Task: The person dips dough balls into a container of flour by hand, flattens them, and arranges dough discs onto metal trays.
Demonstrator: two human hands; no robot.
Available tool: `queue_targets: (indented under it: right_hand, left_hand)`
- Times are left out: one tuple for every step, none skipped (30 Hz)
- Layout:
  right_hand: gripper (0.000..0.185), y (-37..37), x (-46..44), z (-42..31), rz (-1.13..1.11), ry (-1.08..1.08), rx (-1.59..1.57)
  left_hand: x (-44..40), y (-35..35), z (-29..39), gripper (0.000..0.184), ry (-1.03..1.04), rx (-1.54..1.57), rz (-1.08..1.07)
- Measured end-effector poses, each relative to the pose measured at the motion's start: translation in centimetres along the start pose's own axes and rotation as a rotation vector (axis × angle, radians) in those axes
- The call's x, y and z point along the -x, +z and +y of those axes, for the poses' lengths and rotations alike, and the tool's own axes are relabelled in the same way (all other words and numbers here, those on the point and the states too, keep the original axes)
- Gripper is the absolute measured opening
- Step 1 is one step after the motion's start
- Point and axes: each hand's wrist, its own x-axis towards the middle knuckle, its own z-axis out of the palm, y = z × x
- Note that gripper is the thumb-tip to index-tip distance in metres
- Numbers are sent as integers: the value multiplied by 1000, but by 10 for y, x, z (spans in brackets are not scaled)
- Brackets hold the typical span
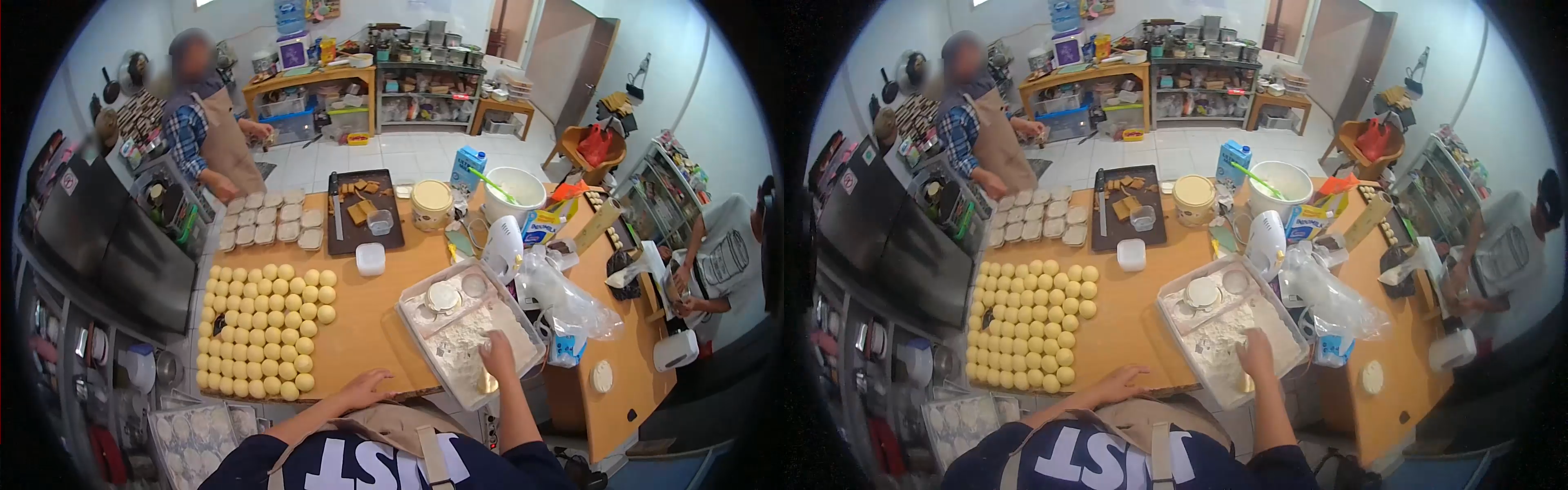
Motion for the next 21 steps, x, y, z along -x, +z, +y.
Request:
queue_targets:
  right_hand:
    - [52, 7, -16, -9, -17, -80, -2]
    - [55, 17, -33, -14, -51, -75, 10]
    - [57, 28, -51, -20, -87, -74, 22]
    - [59, 35, -65, -24, -130, -74, 34]
    - [64, 36, -78, -32, -132, -107, 57]
    - [69, 37, -93, -42, -136, -151, 79]
    - [74, 38, -108, -54, -141, -199, 100]
    - [80, 39, -121, -64, -199, -178, 146]
    - [85, 39, -132, -72, -252, -150, 197]
    - [91, 42, -141, -77, -302, -114, 250]
    - [94, 44, -149, -81, -349, -99, 304]
    - [94, 44, -153, -83, -427, -89, 327]
    - [95, 37, -158, -89, -495, -76, 350]
    - [95, 33, -165, -94, -555, -60, 372]
    - [93, 35, -168, -95, -546, -48, 384]
    - [90, 39, -168, -93, -539, -33, 398]
    - [87, 41, -169, -90, -531, -17, 415]
    - [86, 42, -173, -87, -521, -15, 419]
    - [85, 41, -176, -86, -513, -12, 423]
    - [85, 41, -178, -82, -508, -7, 426]
    - [87, 46, -184, -70, -512, -36, 377]
  left_hand:
    - [6, 1, -3, 50, 12, -17, 44]
    - [10, -2, -1, 47, 21, -35, 89]
    - [16, -3, 1, 44, -15, 4, 131]
    - [25, -7, 13, 42, -56, 45, 174]
    - [33, -8, 21, 39, -102, 88, 223]
    - [38, -5, 23, 37, -138, 101, 258]
    - [45, -1, 25, 35, -176, 116, 297]
    - [49, 3, 28, 33, -212, 131, 333]
    - [53, 7, 31, 32, -226, 131, 351]
    - [56, 10, 36, 31, -238, 131, 362]
    - [58, 14, 39, 30, -246, 129, 365]
    - [61, 19, 40, 30, -231, 112, 387]
    - [63, 24, 39, 29, -207, 89, 408]
    - [66, 28, 37, 29, -177, 61, 428]
    - [67, 41, 21, 29, -127, 43, 500]
    - [70, 39, 23, 28, -152, 34, 524]
    - [73, 38, 24, 28, -177, 28, 547]
    - [75, 36, 24, 27, -199, 22, 571]
    - [76, 31, 25, 27, -194, 12, 562]
    - [78, 24, 25, 27, -192, 3, 551]
    - [81, 18, 24, 27, -191, -5, 538]
